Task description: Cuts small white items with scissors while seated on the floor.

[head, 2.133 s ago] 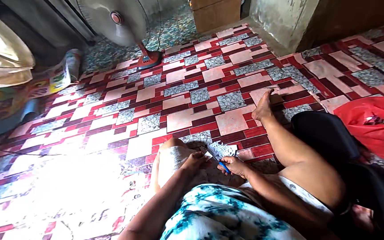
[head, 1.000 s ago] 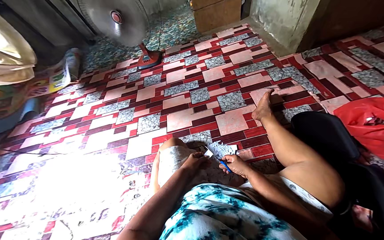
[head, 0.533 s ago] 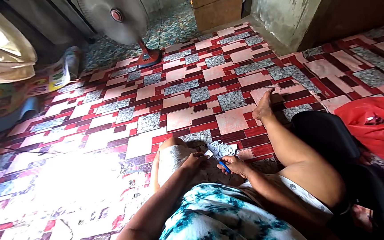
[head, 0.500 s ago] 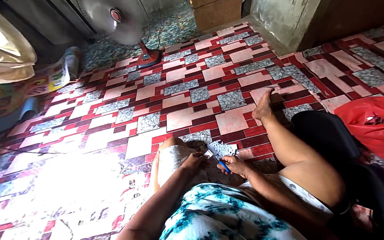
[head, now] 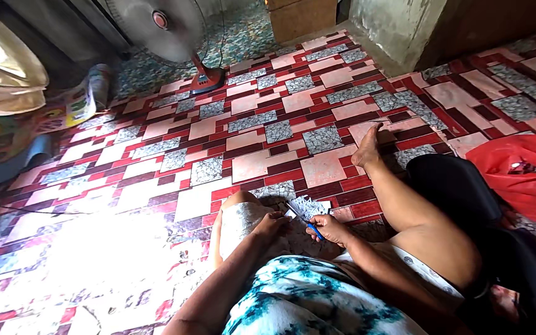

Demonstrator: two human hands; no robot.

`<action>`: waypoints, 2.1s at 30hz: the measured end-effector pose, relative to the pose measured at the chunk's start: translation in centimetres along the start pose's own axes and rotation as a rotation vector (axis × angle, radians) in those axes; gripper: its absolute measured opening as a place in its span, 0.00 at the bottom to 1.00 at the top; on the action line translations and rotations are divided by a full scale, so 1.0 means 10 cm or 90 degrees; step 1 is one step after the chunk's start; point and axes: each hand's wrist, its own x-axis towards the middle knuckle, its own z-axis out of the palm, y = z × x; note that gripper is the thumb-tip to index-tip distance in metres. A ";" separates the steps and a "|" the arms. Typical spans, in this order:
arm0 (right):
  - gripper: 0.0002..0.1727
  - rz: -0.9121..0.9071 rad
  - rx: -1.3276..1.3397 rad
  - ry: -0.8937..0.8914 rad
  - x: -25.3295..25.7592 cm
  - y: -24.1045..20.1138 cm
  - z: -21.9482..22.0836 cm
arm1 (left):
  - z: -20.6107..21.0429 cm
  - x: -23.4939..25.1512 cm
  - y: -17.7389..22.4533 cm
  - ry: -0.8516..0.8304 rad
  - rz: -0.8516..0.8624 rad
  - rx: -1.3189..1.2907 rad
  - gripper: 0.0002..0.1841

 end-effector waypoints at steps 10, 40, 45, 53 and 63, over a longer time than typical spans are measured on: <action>0.19 0.042 -0.050 -0.053 0.00 -0.01 0.02 | 0.00 0.00 -0.01 -0.004 0.002 -0.008 0.07; 0.21 0.056 -0.065 -0.047 0.00 0.00 0.00 | 0.00 0.01 -0.01 -0.001 0.003 0.005 0.07; 0.21 0.042 -0.061 -0.049 0.00 -0.01 0.05 | -0.01 0.02 -0.03 -0.009 0.005 -0.002 0.06; 0.19 0.022 -0.045 -0.025 0.02 0.01 0.07 | 0.01 0.01 -0.02 -0.009 0.004 0.008 0.05; 0.20 0.054 -0.057 -0.050 -0.01 -0.02 0.02 | -0.01 0.00 -0.03 -0.005 0.017 -0.009 0.06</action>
